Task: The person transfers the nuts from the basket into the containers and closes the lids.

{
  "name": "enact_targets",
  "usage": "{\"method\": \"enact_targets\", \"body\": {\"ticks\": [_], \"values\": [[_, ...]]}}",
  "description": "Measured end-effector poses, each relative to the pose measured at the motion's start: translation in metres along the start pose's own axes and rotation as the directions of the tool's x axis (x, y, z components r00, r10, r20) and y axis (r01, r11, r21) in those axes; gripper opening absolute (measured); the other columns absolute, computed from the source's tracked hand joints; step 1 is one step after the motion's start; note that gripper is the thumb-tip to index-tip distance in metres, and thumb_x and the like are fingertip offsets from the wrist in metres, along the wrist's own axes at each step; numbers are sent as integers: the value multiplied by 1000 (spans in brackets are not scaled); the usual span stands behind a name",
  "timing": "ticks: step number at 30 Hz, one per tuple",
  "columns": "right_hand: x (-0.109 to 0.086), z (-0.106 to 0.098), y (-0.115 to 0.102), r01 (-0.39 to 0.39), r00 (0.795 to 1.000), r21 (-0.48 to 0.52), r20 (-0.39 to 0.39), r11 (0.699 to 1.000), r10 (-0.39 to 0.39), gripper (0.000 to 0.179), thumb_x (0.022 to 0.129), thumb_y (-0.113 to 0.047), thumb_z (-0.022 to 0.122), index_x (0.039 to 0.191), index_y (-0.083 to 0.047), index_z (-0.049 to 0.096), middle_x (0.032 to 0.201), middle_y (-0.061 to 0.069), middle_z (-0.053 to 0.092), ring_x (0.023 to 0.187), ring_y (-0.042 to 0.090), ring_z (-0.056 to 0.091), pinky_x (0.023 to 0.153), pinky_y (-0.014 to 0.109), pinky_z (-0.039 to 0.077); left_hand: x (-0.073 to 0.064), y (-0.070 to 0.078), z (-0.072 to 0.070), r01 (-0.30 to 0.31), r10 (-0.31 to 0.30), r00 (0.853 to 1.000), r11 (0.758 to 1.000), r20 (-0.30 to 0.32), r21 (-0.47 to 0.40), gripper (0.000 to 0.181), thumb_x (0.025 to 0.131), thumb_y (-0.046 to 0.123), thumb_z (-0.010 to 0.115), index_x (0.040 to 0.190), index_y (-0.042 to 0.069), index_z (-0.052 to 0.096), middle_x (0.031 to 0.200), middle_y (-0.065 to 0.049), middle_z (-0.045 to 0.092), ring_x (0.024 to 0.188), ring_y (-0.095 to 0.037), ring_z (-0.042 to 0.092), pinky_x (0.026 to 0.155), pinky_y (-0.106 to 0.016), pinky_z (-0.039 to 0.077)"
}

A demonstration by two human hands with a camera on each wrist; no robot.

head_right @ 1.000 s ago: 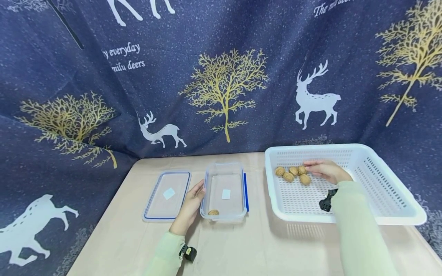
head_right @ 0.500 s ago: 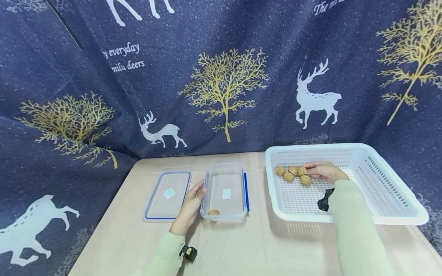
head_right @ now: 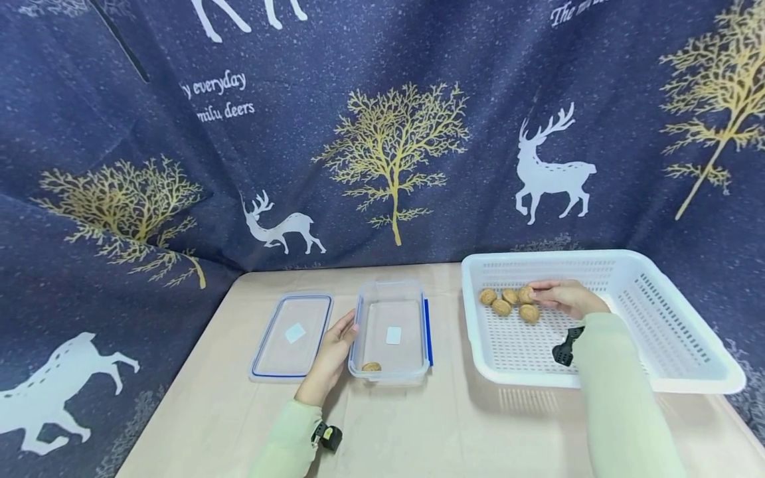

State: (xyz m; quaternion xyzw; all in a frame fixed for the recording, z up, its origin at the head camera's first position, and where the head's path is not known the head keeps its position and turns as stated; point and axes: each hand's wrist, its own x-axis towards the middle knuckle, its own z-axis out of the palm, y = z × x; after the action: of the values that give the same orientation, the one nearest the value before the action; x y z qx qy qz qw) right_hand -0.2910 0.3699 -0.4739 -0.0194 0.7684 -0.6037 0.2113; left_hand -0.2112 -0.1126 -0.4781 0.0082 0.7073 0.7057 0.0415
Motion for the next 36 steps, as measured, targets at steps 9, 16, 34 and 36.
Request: {"method": "enact_targets", "body": {"ticks": [9,16,34,36], "values": [[-11,-6,-7,70,997,92,9,993,-71,38,98,-2,52,133,11,47,101,-18,65,95,-3,62,87,17,53,-13,20,3,4,-4,1000,1000,16,15,48,100,2,42,144,-11,28,150,-30,28,140,-42,25,117,-47,23],[-13,-9,-15,114,992,169,38,979,-122,26,97,0,51,111,-18,65,103,-16,67,97,-2,62,89,15,51,-11,17,3,-2,2,1000,1000,15,13,48,100,2,42,145,-11,28,150,-30,27,140,-42,25,117,-47,23],[-12,1,-33,152,988,190,0,970,-155,25,95,1,54,112,-15,65,102,-12,69,96,1,64,94,21,51,-9,17,3,4,-4,1000,1000,3,13,48,100,2,42,144,-10,29,149,-30,29,140,-42,25,117,-47,23],[-12,3,-35,157,987,205,-5,966,-160,26,95,2,55,111,-15,67,102,-11,70,96,2,65,92,21,52,-9,16,4,4,-4,1000,1000,1,10,48,100,2,42,144,-10,30,149,-30,29,140,-42,26,117,-47,23]]}}
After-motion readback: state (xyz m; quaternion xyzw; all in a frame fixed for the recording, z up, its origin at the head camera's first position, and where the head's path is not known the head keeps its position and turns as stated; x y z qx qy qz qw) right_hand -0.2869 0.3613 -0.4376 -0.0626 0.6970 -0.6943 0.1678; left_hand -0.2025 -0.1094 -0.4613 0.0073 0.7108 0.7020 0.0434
